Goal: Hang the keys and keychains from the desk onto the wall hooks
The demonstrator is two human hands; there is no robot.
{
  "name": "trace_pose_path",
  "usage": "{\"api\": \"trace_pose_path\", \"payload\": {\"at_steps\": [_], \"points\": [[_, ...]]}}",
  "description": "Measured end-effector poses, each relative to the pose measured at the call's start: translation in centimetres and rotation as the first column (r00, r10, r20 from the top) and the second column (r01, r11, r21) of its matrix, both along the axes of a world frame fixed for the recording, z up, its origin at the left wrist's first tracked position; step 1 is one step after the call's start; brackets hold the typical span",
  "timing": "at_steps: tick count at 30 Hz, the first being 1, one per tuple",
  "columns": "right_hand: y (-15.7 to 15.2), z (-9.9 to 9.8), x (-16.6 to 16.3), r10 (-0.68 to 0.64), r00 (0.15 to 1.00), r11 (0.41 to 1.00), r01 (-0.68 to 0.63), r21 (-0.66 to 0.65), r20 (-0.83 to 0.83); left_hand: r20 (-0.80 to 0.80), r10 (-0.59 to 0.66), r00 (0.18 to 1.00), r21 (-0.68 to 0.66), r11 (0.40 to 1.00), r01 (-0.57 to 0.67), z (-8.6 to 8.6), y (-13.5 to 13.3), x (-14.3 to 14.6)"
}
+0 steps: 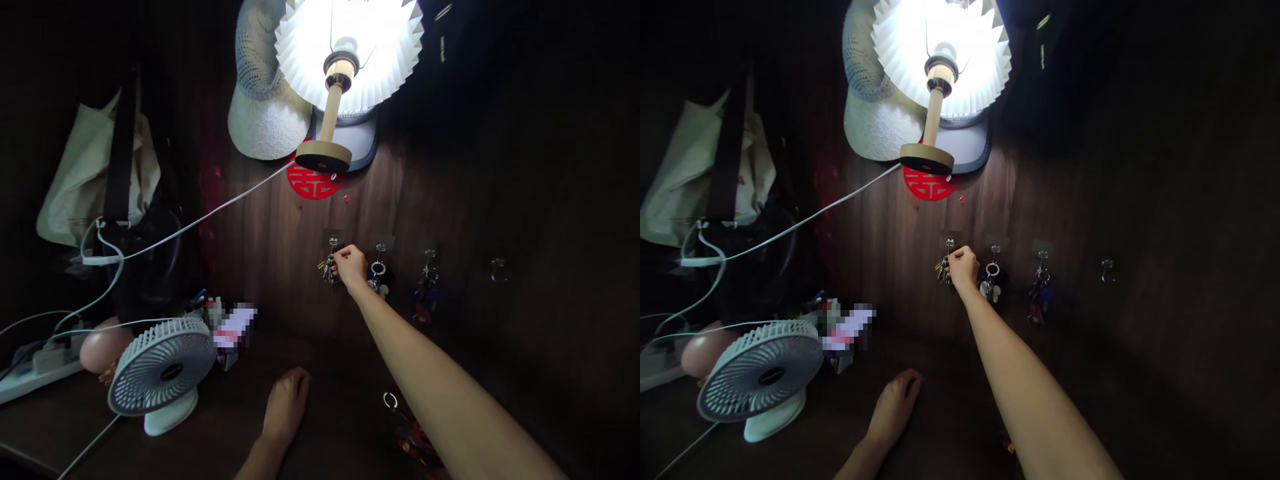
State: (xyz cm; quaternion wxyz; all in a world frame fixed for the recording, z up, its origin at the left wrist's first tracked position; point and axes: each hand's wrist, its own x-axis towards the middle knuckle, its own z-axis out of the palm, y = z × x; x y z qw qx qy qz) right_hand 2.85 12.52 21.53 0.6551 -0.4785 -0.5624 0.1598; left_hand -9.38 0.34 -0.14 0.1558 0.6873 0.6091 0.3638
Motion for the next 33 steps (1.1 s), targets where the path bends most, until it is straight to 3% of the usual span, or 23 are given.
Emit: {"api": "trace_pose_path", "payload": {"at_steps": [5, 10, 19, 24, 33], "points": [[0.2, -1.4, 0.1, 0.060, 0.998, 0.998, -0.060, 0.007, 0.021, -0.006, 0.001, 1.000, 0.000, 1.000, -0.001, 0.1, 0.0, 0.0], [-1.5, -3.7, 0.5, 0.196, 0.979, 0.979, -0.199, 0.047, 0.046, 0.007, -0.015, 1.000, 0.018, 1.000, 0.015, 0.0, 0.0, -0.1], [-6.5, -12.0, 5.1, 0.277, 0.959, 0.959, -0.273, -0.075, 0.056, 0.025, -0.053, 0.998, 0.038, 0.998, 0.052, -0.2, 0.0, -0.3], [-9.1, -15.6, 9.9, 0.215, 0.977, 0.970, -0.212, -0.117, 0.014, -0.019, -0.050, 0.999, 0.027, 0.998, 0.050, 0.1, -0.4, -0.2], [-12.4, -19.2, 18.2, 0.051, 0.999, 0.985, -0.052, -0.164, -0.008, -0.065, -0.068, 0.996, 0.069, 0.995, 0.073, 0.1, -0.7, -0.1]]}}
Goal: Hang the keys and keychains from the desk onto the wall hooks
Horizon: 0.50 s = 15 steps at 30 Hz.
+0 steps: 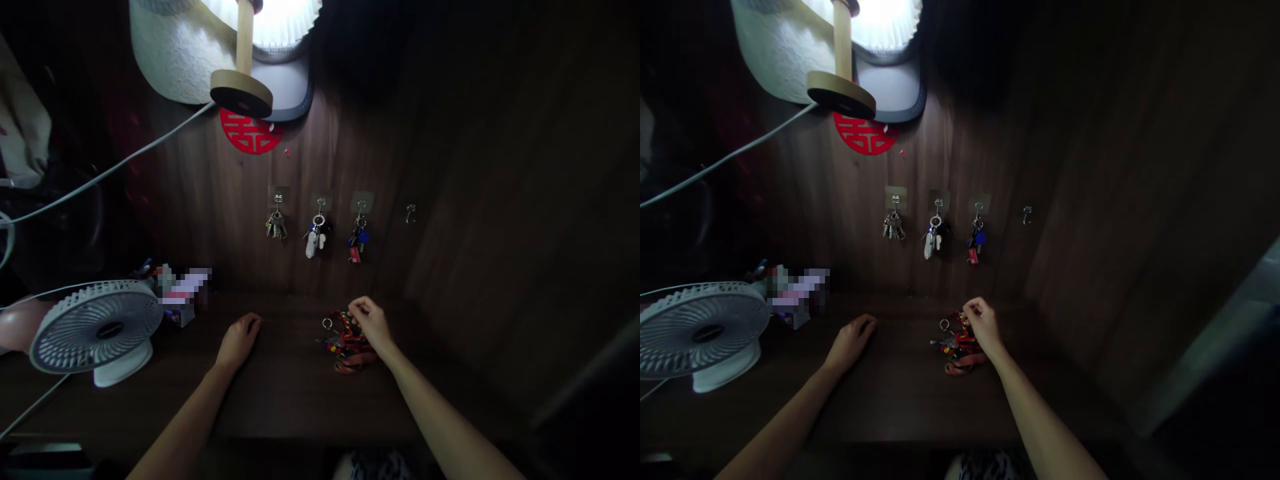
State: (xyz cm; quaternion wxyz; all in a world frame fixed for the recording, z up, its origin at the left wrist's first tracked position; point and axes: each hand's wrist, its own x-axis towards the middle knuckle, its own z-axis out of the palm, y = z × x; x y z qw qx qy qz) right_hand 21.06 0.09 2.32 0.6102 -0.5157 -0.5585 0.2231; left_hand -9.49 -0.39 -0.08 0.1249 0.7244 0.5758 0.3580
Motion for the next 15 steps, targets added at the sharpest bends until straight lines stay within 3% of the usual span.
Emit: {"api": "trace_pose_path", "payload": {"at_steps": [7, 11, 15], "points": [[-1.2, -3.6, 4.2, -0.246, 0.949, 0.969, 0.237, 0.071, 0.196, -0.077, -0.005, 0.997, 0.022, 1.000, 0.006, 0.1, -0.4, 0.3], [-1.6, -4.6, 4.2, -0.263, 0.929, 0.965, 0.254, 0.069, 0.259, -0.127, -0.018, 0.992, 0.070, 0.997, 0.027, -0.2, -0.4, 0.5], [-1.8, -4.8, 3.9, -0.283, 0.908, 0.959, 0.274, 0.074, 0.309, -0.193, -0.098, 0.976, 0.124, 0.984, 0.124, -0.1, -0.7, 1.0]]}}
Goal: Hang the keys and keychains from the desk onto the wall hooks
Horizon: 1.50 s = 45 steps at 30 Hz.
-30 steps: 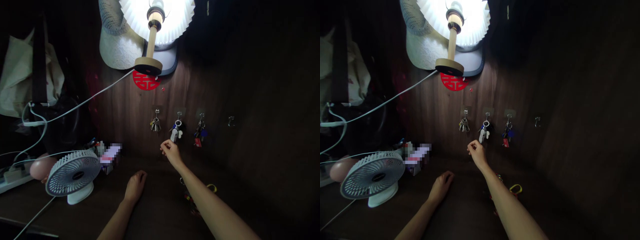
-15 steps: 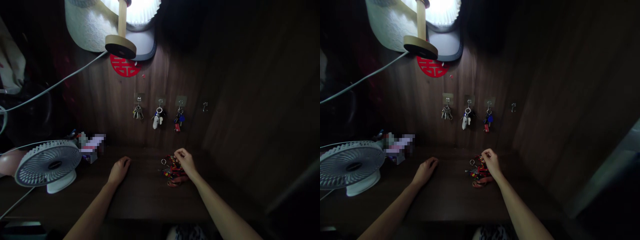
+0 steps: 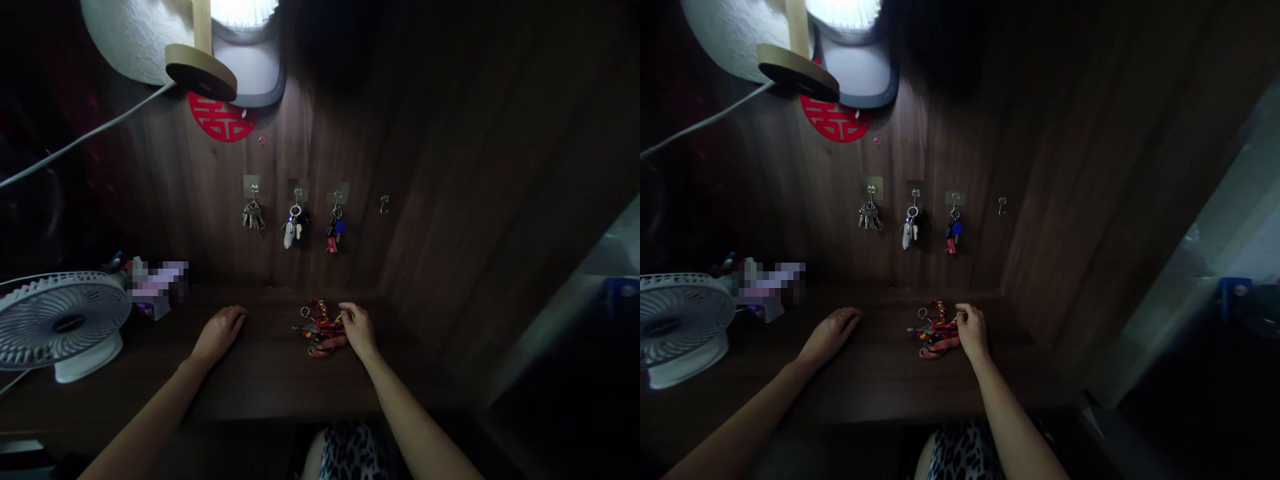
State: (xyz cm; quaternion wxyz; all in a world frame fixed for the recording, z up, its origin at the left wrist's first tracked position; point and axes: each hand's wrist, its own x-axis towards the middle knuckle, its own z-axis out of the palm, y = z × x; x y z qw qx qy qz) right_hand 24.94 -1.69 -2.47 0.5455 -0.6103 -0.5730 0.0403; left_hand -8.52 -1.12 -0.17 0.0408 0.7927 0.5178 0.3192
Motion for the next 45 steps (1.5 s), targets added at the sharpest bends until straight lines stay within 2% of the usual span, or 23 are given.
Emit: {"api": "trace_pose_path", "payload": {"at_steps": [7, 10, 13, 18, 22, 25, 32, 35, 38, 41, 43, 45], "points": [[0.2, -0.6, 0.9, -0.077, 0.992, 0.997, 0.074, -0.030, -0.104, -0.190, -0.123, 0.974, -0.034, 0.992, 0.119, 1.4, -0.8, 2.2], [0.2, -0.5, 1.0, -0.075, 0.989, 0.997, 0.073, -0.026, -0.129, -0.242, -0.215, 0.946, -0.064, 0.976, 0.206, 2.2, -1.0, 4.9], [0.1, -0.5, 0.9, -0.077, 0.985, 0.997, 0.076, -0.016, -0.153, -0.239, -0.342, 0.909, -0.069, 0.940, 0.335, 2.6, -1.1, 8.7], [0.1, -0.5, 0.9, -0.076, 0.979, 0.997, 0.076, -0.006, -0.187, -0.192, -0.506, 0.841, -0.037, 0.860, 0.509, 1.5, -1.1, 14.1], [0.2, -0.6, 0.9, -0.064, 0.977, 0.998, 0.065, -0.002, -0.202, -0.204, -0.525, 0.827, -0.056, 0.849, 0.525, 0.3, -0.6, 14.3], [0.2, -0.6, 0.9, -0.052, 0.976, 0.999, 0.052, -0.002, -0.210, -0.192, -0.492, 0.849, -0.013, 0.867, 0.499, 0.0, -0.3, 12.3], [0.4, -0.8, 0.9, -0.038, 0.978, 0.999, 0.037, -0.010, -0.206, -0.128, -0.342, 0.931, 0.048, 0.935, 0.351, -0.3, 0.0, 7.3], [0.5, -0.9, 1.0, -0.044, 0.980, 0.999, 0.042, -0.011, -0.192, -0.097, -0.257, 0.961, 0.063, 0.962, 0.264, -0.3, -0.1, 6.7], [0.4, -0.8, 1.0, -0.040, 0.985, 0.999, 0.039, -0.009, -0.167, -0.120, -0.108, 0.987, 0.027, 0.993, 0.112, -0.1, -0.5, 6.7], [0.0, -0.4, 0.5, -0.026, 0.991, 1.000, 0.027, 0.005, -0.134, -0.165, 0.029, 0.986, 0.020, 0.999, -0.026, 0.2, -0.8, 6.8], [-0.6, 0.1, 0.0, -0.006, 0.999, 0.999, 0.007, 0.040, -0.041, -0.193, 0.101, 0.976, 0.046, 0.995, -0.094, 0.4, -1.0, 6.7], [-1.2, 0.6, -0.7, 0.010, 0.992, 0.997, -0.021, 0.078, 0.129, -0.216, 0.165, 0.962, 0.073, 0.986, -0.152, 0.5, -1.2, 6.6]]}}
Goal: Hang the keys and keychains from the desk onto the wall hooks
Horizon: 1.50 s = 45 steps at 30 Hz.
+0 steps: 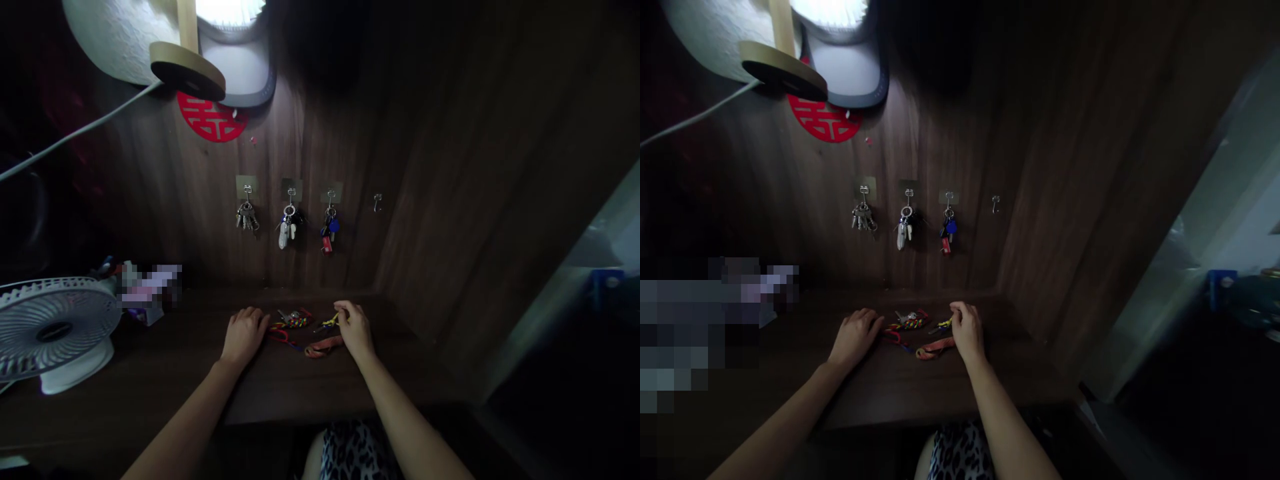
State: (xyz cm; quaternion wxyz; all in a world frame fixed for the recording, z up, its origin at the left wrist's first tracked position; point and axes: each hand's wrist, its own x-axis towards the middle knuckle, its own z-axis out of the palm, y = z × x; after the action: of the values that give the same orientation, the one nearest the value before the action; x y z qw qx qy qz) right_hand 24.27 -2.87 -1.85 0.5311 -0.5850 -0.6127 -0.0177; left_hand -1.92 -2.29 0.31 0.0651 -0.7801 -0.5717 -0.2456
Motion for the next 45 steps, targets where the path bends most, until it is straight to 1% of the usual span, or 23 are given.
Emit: {"api": "trace_pose_path", "payload": {"at_steps": [2, 3, 6, 8, 11, 13, 14, 16, 19, 23, 26, 30, 32, 34, 37, 39, 41, 45], "points": [[-0.6, 0.5, -0.8, 0.013, 0.984, 1.000, -0.015, 0.014, 0.178, -0.009, 0.044, 0.999, 0.018, 0.999, -0.044, 0.0, -0.1, -0.1], [-0.8, 0.8, -1.2, 0.020, 0.971, 1.000, -0.023, 0.010, 0.239, -0.009, 0.051, 0.999, 0.023, 0.998, -0.051, 0.0, -0.1, -0.2], [-1.4, 1.5, -2.8, 0.084, 0.929, 0.996, -0.086, -0.010, 0.361, -0.019, 0.017, 1.000, 0.039, 0.999, -0.016, -0.1, -0.1, -0.2], [-1.6, 1.9, -3.9, 0.175, 0.888, 0.984, -0.175, -0.040, 0.426, -0.041, -0.020, 0.999, 0.049, 0.999, 0.022, -0.2, 0.0, -0.1], [-1.7, 1.9, -5.2, 0.345, 0.796, 0.938, -0.308, -0.158, 0.497, -0.075, -0.046, 0.996, 0.050, 0.998, 0.050, -0.3, 0.0, 0.0], [-1.5, 1.5, -5.6, 0.406, 0.771, 0.913, -0.324, -0.246, 0.491, -0.093, -0.051, 0.994, 0.043, 0.998, 0.055, -0.3, 0.0, 0.1], [-1.4, 1.3, -5.6, 0.413, 0.777, 0.909, -0.313, -0.276, 0.475, -0.100, -0.049, 0.994, 0.042, 0.998, 0.053, -0.3, 0.0, 0.2], [-1.1, 0.8, -5.3, 0.392, 0.808, 0.913, -0.281, -0.296, 0.440, -0.103, -0.035, 0.994, 0.042, 0.998, 0.040, -0.3, 0.0, 0.2], [-0.7, 0.2, -4.6, 0.324, 0.851, 0.937, -0.227, -0.266, 0.414, -0.083, -0.016, 0.996, 0.041, 0.999, 0.020, -0.4, 0.1, 0.2], [-0.5, 0.0, -4.1, 0.263, 0.872, 0.959, -0.189, -0.212, 0.413, -0.046, -0.019, 0.999, 0.036, 0.999, 0.020, -0.6, 0.1, 0.0], [-0.4, 0.0, -4.0, 0.253, 0.891, 0.966, -0.213, -0.144, 0.376, -0.018, -0.021, 1.000, 0.030, 0.999, 0.022, -0.6, 0.1, -0.1], [-0.5, 0.2, -4.0, 0.278, 0.921, 0.960, -0.275, -0.053, 0.273, 0.000, -0.021, 1.000, 0.033, 0.999, 0.021, -0.2, -0.1, -0.2], [-0.7, 0.5, -4.1, 0.298, 0.927, 0.953, -0.304, -0.010, 0.229, 0.033, -0.059, 0.998, 0.045, 0.997, 0.057, -0.1, -0.3, 0.0], [-0.9, 0.7, -4.4, 0.323, 0.925, 0.942, -0.334, 0.023, 0.202, 0.085, -0.153, 0.985, 0.078, 0.986, 0.146, 0.0, -0.6, 0.4], [-1.2, 1.0, -4.9, 0.368, 0.905, 0.922, -0.385, 0.042, 0.216, 0.122, -0.351, 0.928, 0.132, 0.933, 0.336, -0.2, -0.9, 1.3], [-1.4, 1.1, -5.1, 0.401, 0.882, 0.906, -0.422, 0.036, 0.248, 0.098, -0.448, 0.889, 0.123, 0.892, 0.435, -0.3, -1.0, 1.9], [-1.5, 1.1, -5.3, 0.423, 0.865, 0.895, -0.446, 0.026, 0.270, 0.073, -0.477, 0.876, 0.087, 0.878, 0.471, -0.3, -1.0, 2.2], [-1.6, 1.2, -5.5, 0.423, 0.869, 0.894, -0.446, 0.039, 0.258, 0.076, -0.442, 0.894, 0.053, 0.897, 0.439, -0.2, -0.9, 2.2]]}}
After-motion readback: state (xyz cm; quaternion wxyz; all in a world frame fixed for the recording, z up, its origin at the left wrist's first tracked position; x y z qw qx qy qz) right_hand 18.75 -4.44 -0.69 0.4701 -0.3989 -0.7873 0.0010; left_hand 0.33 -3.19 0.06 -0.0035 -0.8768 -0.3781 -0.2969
